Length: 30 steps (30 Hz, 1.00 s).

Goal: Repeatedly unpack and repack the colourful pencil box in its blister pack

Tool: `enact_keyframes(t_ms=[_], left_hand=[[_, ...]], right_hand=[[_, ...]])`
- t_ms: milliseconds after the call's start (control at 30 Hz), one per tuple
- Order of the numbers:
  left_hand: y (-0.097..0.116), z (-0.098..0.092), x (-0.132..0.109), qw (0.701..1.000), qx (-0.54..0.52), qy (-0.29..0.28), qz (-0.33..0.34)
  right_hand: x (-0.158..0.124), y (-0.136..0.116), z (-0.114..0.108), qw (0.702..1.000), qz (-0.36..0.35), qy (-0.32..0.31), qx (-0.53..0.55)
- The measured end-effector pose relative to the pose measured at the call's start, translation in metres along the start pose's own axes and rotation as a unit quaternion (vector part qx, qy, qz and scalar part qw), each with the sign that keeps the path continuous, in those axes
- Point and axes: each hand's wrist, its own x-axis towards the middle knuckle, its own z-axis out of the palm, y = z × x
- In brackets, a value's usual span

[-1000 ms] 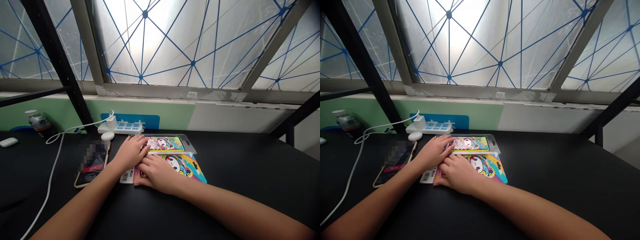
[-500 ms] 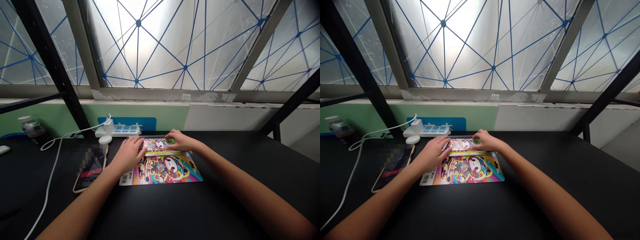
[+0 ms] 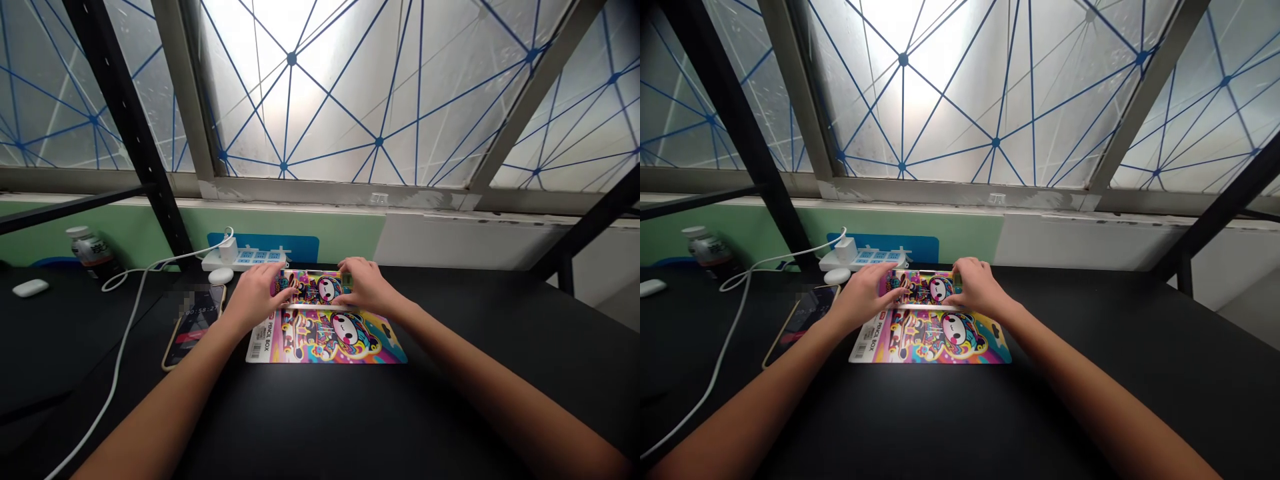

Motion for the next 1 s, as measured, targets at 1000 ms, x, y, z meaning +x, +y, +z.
enact_keyframes(t_ms=[1000], left_hand=[[0.066,-0.040,-0.132,0.967,-0.170,-0.128,-0.137]], right_hand=[[-0.175,-0.040,-0.014,0.993,0.012,-0.029,0.116]])
